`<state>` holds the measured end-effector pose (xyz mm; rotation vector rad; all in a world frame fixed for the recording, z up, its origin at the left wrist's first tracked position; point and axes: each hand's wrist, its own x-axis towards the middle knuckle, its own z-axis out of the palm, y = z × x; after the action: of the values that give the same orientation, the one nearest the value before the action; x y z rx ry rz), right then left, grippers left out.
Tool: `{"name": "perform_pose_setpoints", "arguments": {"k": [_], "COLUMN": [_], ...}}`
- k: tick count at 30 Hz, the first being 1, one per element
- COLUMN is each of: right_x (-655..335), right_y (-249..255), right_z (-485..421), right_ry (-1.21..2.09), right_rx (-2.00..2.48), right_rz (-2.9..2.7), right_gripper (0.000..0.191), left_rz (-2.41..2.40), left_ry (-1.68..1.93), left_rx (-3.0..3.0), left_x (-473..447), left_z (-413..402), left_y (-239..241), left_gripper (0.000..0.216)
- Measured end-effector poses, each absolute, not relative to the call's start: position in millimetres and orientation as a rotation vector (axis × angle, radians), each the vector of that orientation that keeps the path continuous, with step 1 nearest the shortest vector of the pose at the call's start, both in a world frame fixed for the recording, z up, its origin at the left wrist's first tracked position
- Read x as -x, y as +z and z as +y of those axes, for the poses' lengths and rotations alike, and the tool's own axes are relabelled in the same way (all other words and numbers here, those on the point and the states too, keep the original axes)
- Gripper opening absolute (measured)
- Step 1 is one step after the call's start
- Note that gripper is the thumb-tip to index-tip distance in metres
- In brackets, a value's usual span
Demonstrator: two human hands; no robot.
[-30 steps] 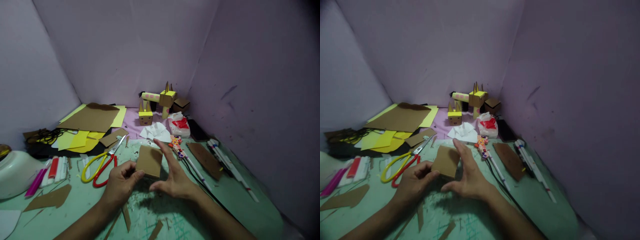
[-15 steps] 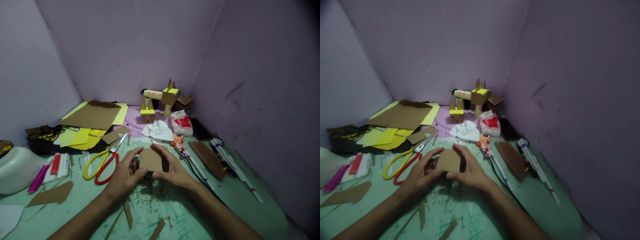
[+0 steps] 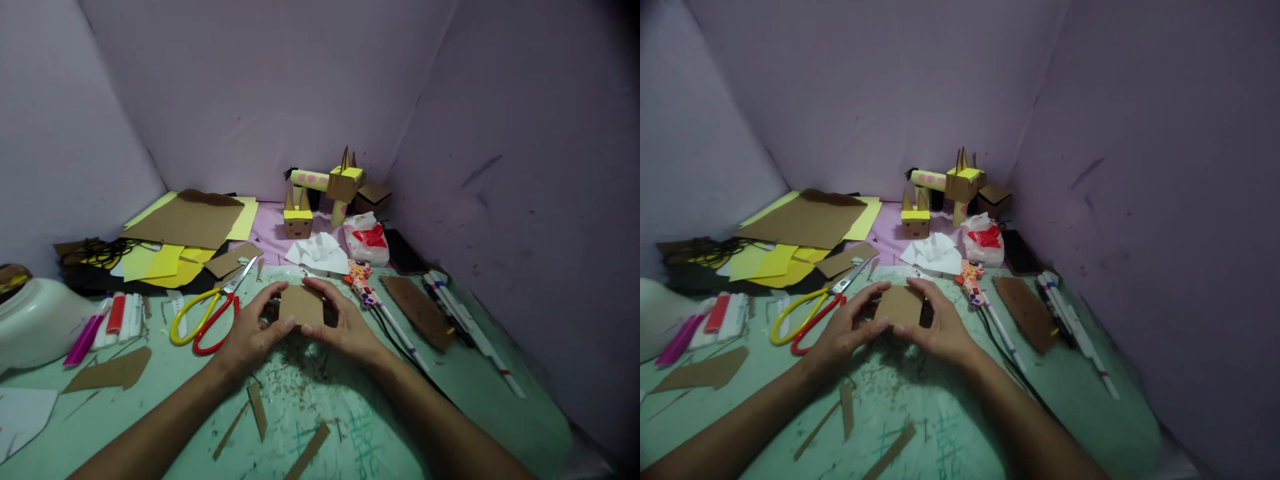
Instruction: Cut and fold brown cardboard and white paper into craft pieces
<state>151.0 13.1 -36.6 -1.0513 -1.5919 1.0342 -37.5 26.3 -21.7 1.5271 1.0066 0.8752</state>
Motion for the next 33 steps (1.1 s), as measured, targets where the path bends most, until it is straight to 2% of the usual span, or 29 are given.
{"name": "perform_pose_setpoints", "arguments": {"k": [3, 8, 9, 13, 15, 17, 27, 33], "right_x": [-148, -147, -150, -166, -171, -170, -156, -154], "right_y": [-39, -40, -38, -33, -32, -35, -54, -56], "right_z": [13, 11, 11, 14, 18, 23, 44, 43], "right_ry": [1.057, 1.104, 1.062, 1.015, 1.040, 1.008, 0.914, 0.941], "right_rx": [1.040, 1.096, 1.109, 1.114, 1.131, 1.188, 1.128, 1.132], "right_rz": [-1.567, -1.454, -1.464, -1.400, -1.363, -1.431, -1.348, -1.287], "right_gripper": [0.067, 0.080, 0.077, 0.041, 0.039, 0.044, 0.023, 0.020], "left_rz": [0.989, 0.950, 0.949, 0.968, 0.990, 1.014, 1.169, 1.224], "left_ry": [0.883, 0.905, 0.911, 0.910, 0.907, 0.925, 0.939, 0.958], "left_rx": [-1.511, -1.408, -1.391, -1.334, -1.331, -1.340, -1.389, -1.408], "left_x": [37, 36, 35, 35, 34, 34, 32, 31], "left_z": [27, 27, 26, 23, 23, 24, 21, 13], "left_y": [-24, -25, -25, -22, -20, -19, -13, -9], "left_gripper": [0.061, 0.064, 0.064, 0.068, 0.068, 0.066, 0.066, 0.072]}}
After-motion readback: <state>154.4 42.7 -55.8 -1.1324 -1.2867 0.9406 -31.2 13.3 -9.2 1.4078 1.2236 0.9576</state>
